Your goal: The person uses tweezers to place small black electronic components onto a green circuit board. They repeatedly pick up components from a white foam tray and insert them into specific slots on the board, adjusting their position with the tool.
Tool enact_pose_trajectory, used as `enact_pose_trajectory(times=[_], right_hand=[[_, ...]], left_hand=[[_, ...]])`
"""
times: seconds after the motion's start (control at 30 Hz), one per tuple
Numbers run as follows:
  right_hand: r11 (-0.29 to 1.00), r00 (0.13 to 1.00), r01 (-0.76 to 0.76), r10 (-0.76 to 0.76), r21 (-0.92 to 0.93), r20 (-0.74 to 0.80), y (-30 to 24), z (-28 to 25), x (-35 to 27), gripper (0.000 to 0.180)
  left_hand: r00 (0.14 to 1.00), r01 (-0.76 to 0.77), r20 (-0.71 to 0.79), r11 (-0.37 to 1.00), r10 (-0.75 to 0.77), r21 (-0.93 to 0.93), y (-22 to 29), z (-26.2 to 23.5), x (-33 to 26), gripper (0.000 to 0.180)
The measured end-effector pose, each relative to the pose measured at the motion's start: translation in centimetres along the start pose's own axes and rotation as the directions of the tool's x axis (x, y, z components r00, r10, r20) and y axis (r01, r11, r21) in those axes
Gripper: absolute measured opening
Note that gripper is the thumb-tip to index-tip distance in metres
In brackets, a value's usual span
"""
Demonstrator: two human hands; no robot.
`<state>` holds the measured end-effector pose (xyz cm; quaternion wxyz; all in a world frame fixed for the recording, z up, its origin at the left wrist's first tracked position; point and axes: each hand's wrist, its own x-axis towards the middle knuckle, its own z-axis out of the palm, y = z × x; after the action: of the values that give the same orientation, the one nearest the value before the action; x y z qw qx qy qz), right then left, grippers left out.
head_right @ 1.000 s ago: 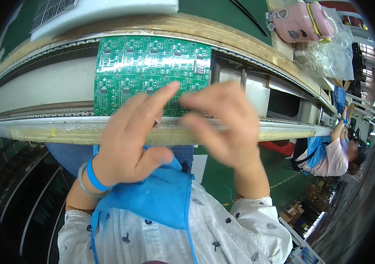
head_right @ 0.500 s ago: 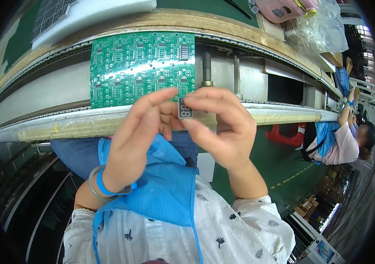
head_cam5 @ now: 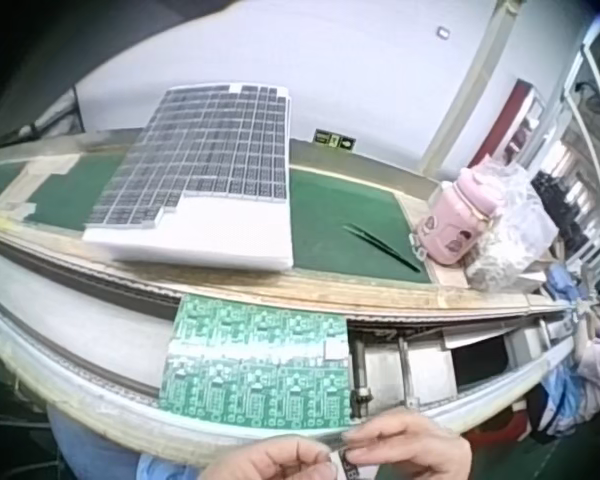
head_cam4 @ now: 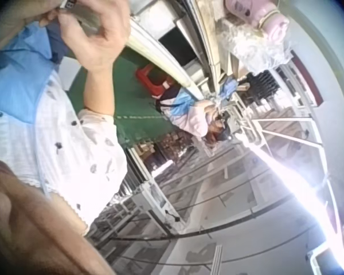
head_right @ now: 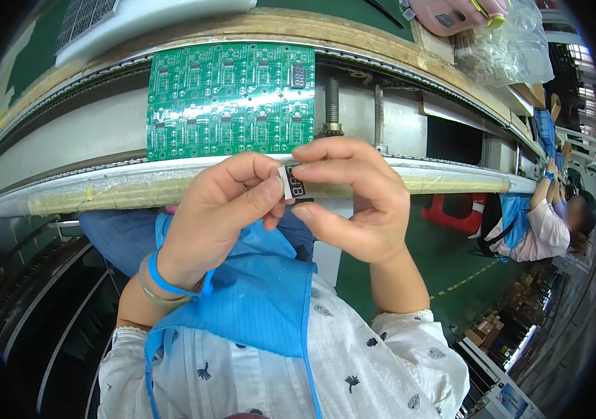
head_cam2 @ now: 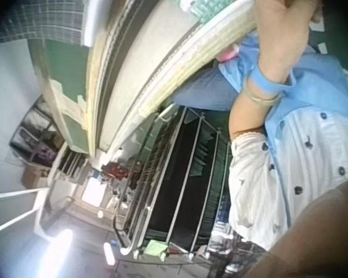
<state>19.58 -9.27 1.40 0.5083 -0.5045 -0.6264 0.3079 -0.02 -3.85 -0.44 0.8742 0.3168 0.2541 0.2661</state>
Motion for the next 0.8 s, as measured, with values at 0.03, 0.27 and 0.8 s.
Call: enact_pose_trajectory(times=[0.03,0.27,0.8], right_hand=[[1.000,1.000,0.014,-0.014,-0.027,0.016,-0.2,-0.2,0.3,0.033],[0.982,0.967,0.142,-0.112,-0.124,0.228,-0.5,-1.9,1.8,0.030],[0.977,0.998,0.038,-0.025,-0.208,0.065,2.8,-1.6,2.4,0.029]], left_hand=[[1.000,0.006,0.006,1.000,-0.006,0.015,0.1,-0.1,-0.1,0.016],[1.000,0.028,0.002,0.958,-0.030,0.285,1.2,-0.3,-0.7,0.014],[0.657,-0.367,0.436,-0.244,0.615,0.898,0.1,-3.9,0.2,0.030]])
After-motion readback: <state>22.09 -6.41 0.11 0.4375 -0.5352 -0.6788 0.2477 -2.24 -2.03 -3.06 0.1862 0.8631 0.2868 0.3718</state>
